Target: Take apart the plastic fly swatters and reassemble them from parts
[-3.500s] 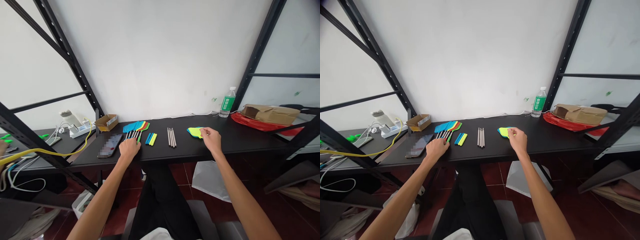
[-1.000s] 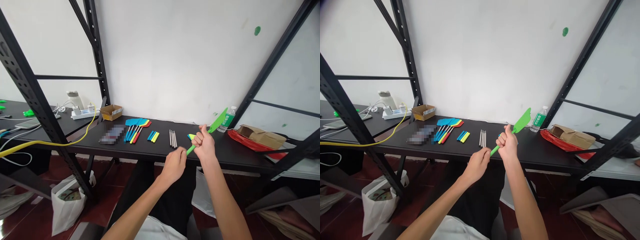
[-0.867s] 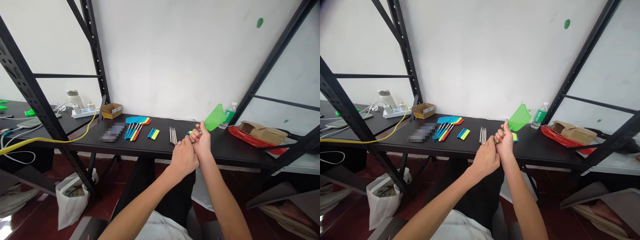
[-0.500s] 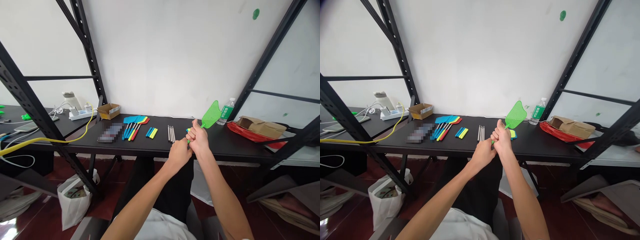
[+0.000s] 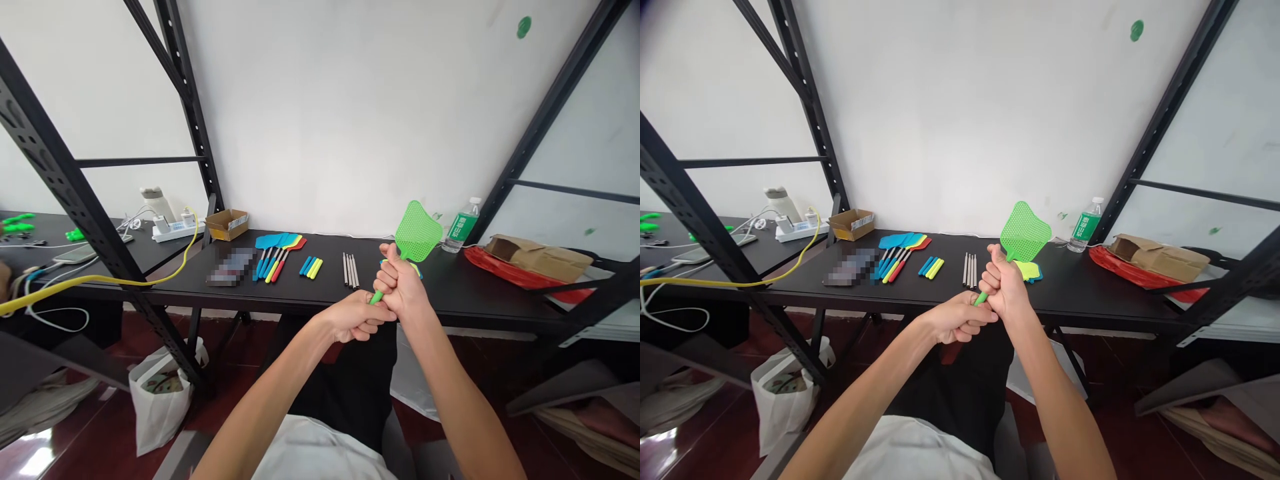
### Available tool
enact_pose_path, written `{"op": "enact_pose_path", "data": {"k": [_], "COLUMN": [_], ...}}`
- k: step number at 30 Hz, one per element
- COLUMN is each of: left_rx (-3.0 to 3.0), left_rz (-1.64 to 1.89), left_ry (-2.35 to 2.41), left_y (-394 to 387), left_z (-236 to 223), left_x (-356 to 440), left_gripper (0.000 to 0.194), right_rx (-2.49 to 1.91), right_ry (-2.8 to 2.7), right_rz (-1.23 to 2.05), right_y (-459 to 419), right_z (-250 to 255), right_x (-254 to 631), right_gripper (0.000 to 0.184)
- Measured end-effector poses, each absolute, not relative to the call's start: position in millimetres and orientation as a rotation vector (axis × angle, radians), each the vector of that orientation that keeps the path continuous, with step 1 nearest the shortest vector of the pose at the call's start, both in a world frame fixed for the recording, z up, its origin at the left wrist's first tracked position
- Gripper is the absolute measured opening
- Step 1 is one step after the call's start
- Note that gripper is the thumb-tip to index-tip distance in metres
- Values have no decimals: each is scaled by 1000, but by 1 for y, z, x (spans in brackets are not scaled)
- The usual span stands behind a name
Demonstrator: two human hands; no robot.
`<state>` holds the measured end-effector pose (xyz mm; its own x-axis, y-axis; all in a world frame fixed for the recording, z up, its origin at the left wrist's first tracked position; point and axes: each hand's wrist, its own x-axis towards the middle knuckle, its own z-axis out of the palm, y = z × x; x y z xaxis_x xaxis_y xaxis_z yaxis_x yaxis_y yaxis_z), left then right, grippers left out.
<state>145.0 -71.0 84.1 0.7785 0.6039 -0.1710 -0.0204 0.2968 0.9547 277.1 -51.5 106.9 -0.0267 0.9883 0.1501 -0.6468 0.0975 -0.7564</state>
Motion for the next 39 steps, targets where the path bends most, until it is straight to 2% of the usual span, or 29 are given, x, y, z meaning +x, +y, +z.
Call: {"op": "enact_pose_path", "data": {"k": [8,20,39], "left_rx": [895,725,1005], "left_rz": [347,303,634], "left_ry": [229,-26,389], "left_y": [-95,-131,-137], "left_z": [72,71,73], "left_x": [133,136,144], "left_gripper": [51,46,56], "right_rx": [-426,-322,-426], "right_ry": [-952,-1129,-1052], "right_rz": [1590,1618,1624], "right_y": [-78,-104,-93], "right_z": [117,123,124], "right_x": [271,274,273], "right_gripper": [35,33,33]}}
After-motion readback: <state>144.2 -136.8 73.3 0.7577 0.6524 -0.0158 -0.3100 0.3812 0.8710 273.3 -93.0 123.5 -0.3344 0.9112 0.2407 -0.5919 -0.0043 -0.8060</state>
